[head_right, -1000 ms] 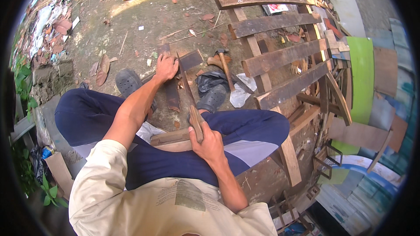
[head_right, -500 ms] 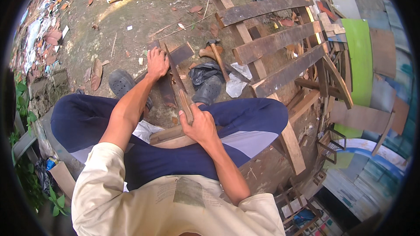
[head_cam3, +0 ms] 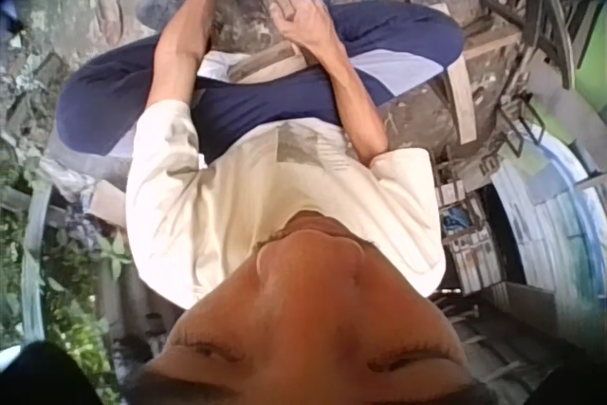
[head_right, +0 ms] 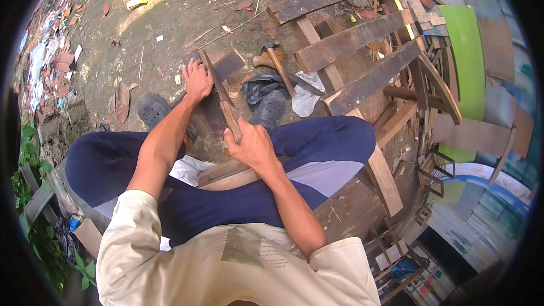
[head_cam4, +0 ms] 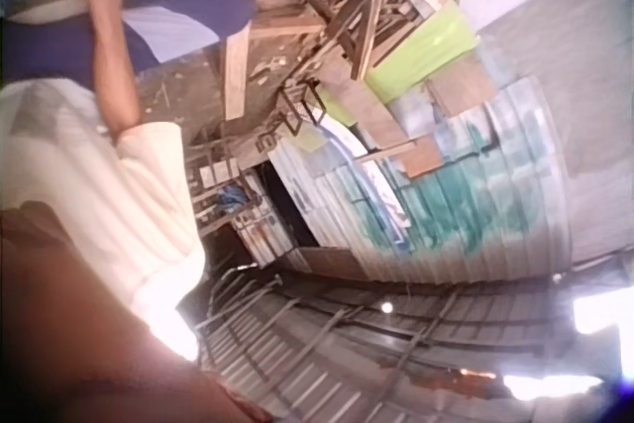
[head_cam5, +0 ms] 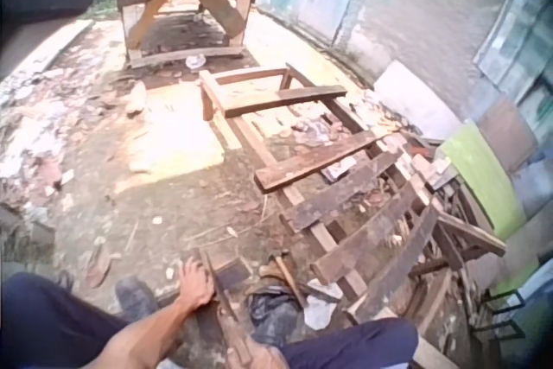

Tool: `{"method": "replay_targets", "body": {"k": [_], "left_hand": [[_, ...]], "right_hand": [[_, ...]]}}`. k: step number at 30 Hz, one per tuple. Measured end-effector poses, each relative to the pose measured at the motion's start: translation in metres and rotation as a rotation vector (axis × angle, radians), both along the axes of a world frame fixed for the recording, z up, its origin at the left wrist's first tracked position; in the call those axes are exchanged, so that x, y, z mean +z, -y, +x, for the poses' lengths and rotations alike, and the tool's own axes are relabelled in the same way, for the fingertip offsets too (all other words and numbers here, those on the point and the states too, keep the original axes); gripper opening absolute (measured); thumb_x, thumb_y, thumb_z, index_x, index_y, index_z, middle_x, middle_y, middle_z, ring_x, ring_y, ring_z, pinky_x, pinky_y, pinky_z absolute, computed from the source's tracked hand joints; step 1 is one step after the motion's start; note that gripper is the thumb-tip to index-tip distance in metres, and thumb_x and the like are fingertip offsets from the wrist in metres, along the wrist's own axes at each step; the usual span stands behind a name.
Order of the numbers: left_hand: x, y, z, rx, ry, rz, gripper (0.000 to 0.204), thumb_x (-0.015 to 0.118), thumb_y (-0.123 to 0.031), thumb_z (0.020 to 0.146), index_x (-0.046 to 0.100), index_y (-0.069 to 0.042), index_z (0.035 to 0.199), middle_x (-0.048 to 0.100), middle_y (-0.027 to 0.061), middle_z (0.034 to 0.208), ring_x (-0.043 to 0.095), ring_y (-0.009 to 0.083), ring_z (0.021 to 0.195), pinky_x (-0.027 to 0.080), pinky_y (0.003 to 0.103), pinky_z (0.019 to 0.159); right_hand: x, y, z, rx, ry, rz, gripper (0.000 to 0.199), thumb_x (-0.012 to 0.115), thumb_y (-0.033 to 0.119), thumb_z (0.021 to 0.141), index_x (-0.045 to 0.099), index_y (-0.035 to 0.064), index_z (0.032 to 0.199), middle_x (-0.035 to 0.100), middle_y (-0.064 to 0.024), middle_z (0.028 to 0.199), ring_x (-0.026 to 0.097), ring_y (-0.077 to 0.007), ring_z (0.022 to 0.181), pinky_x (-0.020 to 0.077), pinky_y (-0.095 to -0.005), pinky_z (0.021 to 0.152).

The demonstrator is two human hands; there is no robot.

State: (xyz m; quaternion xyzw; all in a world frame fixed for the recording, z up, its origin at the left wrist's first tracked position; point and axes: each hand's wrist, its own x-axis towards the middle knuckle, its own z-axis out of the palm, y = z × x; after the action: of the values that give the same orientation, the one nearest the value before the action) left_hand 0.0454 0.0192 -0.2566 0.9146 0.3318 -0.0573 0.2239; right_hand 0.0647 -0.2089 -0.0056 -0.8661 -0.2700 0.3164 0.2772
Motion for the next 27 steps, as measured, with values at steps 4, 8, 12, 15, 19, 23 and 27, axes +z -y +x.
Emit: {"method": "replay_targets", "body": {"k": [4,8,12,15,19,23,27], "left_hand": [[-0.004,-0.001,-0.002,0.005,0.022,0.013,0.05,0.052,-0.038,0.102,0.067,0.004,0.124,0.046,0.021,0.155,0.025,0.0389,0.156,0.012,0.061,0.127],[0.006,0.003,-0.004,0.015,0.027,0.037,0.05,0.053,-0.038,0.101,0.067,0.004,0.122,0.04,0.0245,0.158,0.021,0.0413,0.156,0.01,0.063,0.126],[0.0,0.005,-0.002,-0.005,0.032,0.049,0.05,0.053,-0.038,0.1,0.067,0.005,0.122,0.035,0.0256,0.161,0.018,0.0426,0.157,0.009,0.065,0.126],[-0.001,0.006,0.0,-0.013,0.024,0.047,0.05,0.054,-0.038,0.1,0.067,0.005,0.122,0.034,0.0252,0.162,0.018,0.0424,0.157,0.009,0.065,0.126],[-0.004,0.0,-0.009,0.008,0.038,0.084,0.05,0.054,-0.038,0.1,0.067,0.006,0.122,0.033,0.0246,0.163,0.016,0.042,0.157,0.009,0.065,0.126],[0.003,0.004,-0.002,-0.005,0.026,0.034,0.051,0.053,-0.037,0.101,0.067,0.007,0.121,0.034,0.0251,0.162,0.017,0.0421,0.157,0.009,0.066,0.125],[-0.001,0.004,-0.001,-0.004,0.048,0.041,0.05,0.052,-0.037,0.101,0.067,0.007,0.12,0.035,0.0256,0.161,0.017,0.0425,0.157,0.008,0.066,0.125]], "right_hand": [[0.026,0.03,-0.012,-0.022,-0.113,0.04,0.026,0.07,0.013,0.091,0.07,-0.0043,0.11,0.069,-0.025,0.076,0.073,-0.0434,0.076,0.0569,-0.047,0.071],[0.039,0.042,-0.016,-0.034,-0.116,0.034,0.031,0.07,0.014,0.091,0.07,-0.0037,0.116,0.07,-0.0247,0.078,0.074,-0.0418,0.078,0.0577,-0.0454,0.072],[-0.015,-0.004,0.003,0.032,0.012,-0.067,0.028,0.069,0.014,0.09,0.07,-0.0025,0.113,0.07,-0.0249,0.078,0.073,-0.0414,0.077,0.0574,-0.0448,0.07],[-0.018,-0.002,0.002,-0.034,-0.041,-0.002,0.023,0.069,0.018,0.09,0.068,-0.0027,0.101,0.068,-0.0278,0.077,0.071,-0.0453,0.076,0.0564,-0.0487,0.07],[0.039,0.036,-0.02,-0.117,-0.163,0.125,0.029,0.069,0.026,0.089,0.066,-0.003,0.091,0.066,-0.0318,0.074,0.069,-0.0494,0.077,0.0552,-0.056,0.072],[0.005,0.007,-0.004,-0.053,-0.094,-0.012,0.028,0.069,0.025,0.089,0.067,-0.0023,0.094,0.067,-0.0313,0.074,0.07,-0.0489,0.078,0.0554,-0.0557,0.072],[-0.035,-0.021,0.014,-0.098,-0.107,0.021,0.025,0.068,0.019,0.089,0.069,-0.0029,0.1,0.068,-0.0283,0.081,0.07,-0.047,0.076,0.055,-0.05,0.07]]}}
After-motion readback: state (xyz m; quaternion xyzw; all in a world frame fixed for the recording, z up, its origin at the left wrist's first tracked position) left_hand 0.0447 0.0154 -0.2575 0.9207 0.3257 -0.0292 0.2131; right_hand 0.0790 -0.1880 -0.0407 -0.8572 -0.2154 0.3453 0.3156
